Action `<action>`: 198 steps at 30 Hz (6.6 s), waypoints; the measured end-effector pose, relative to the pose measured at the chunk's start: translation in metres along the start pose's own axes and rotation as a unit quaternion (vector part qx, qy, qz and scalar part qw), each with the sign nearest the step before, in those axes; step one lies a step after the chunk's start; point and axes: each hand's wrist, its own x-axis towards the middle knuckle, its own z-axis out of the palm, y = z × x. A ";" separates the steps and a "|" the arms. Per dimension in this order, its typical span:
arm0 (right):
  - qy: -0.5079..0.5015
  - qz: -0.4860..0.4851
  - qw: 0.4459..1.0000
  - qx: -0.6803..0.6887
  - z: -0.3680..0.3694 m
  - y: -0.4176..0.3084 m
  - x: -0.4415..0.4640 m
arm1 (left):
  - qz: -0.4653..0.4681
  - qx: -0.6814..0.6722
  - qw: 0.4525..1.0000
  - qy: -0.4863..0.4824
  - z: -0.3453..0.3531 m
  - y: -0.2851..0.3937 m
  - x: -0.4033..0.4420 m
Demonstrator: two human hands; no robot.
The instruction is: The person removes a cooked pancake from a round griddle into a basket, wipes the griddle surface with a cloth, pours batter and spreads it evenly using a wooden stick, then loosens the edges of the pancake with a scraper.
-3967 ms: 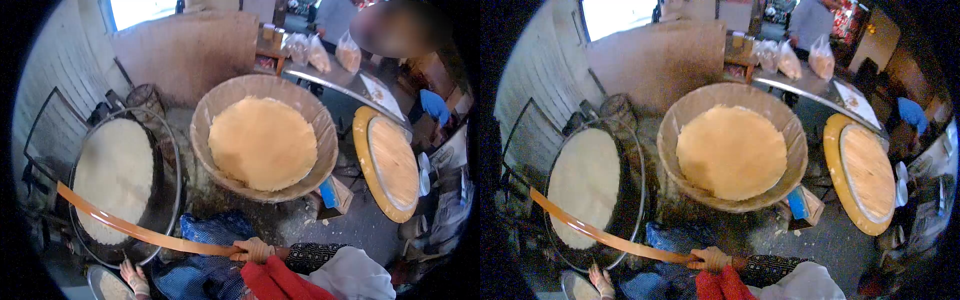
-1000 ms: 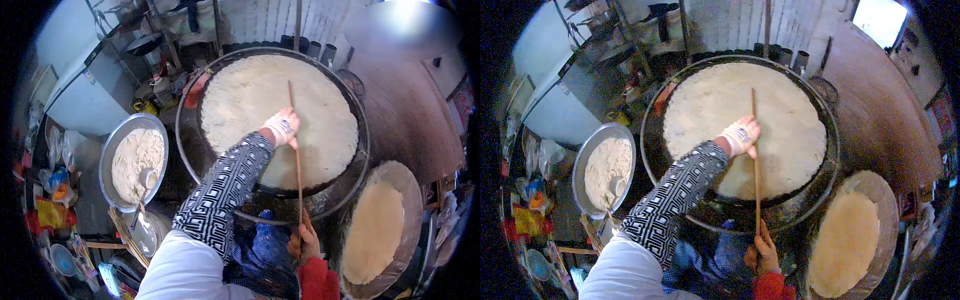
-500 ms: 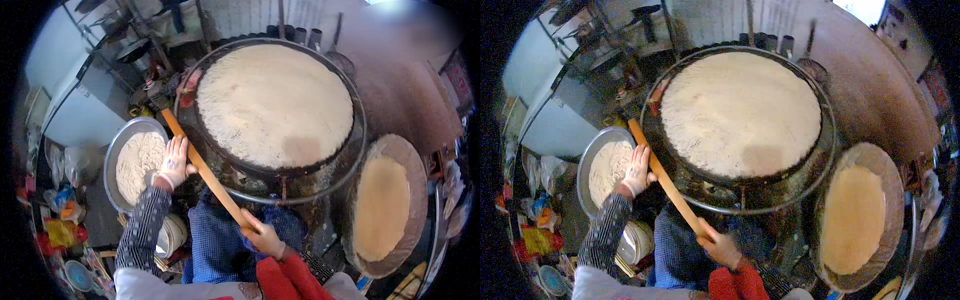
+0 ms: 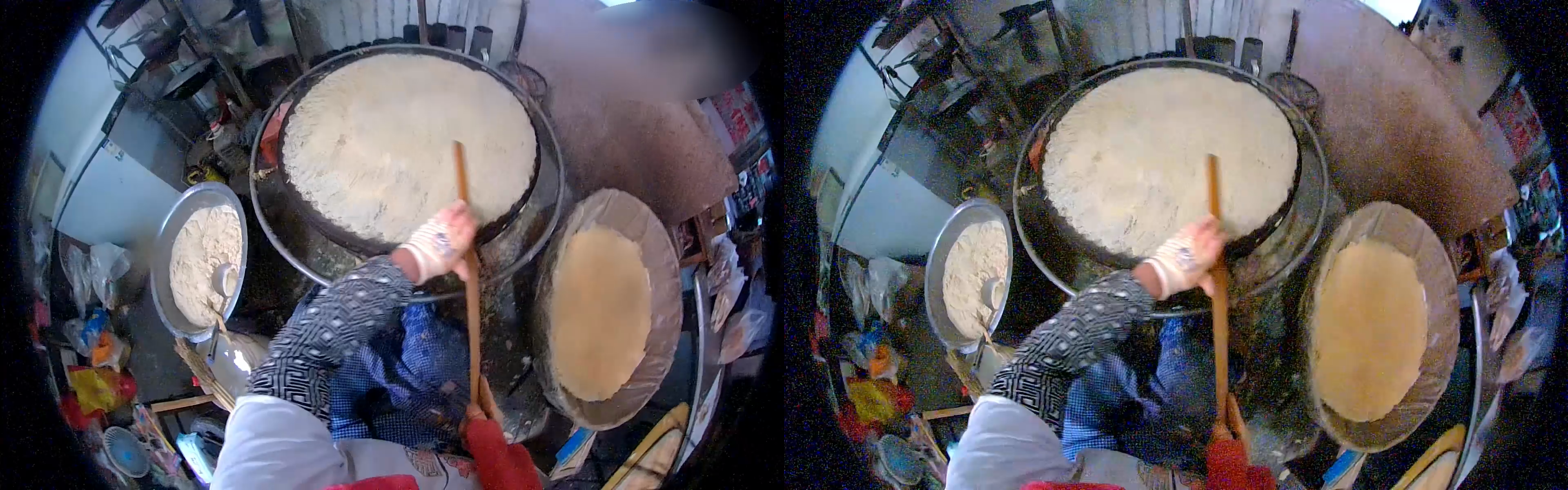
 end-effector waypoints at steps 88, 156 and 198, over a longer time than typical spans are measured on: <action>-0.209 0.054 0.973 0.077 0.061 -0.054 0.056 | -0.063 0.003 0.995 0.075 -0.023 -0.073 -0.065; -0.499 -0.228 0.634 -0.544 0.152 -0.175 -0.038 | -0.326 -0.214 0.883 0.260 0.109 0.232 -0.229; -0.686 -0.287 0.667 -0.045 -0.019 -0.154 -0.126 | -0.009 -0.775 0.617 -0.135 -0.163 0.268 -0.243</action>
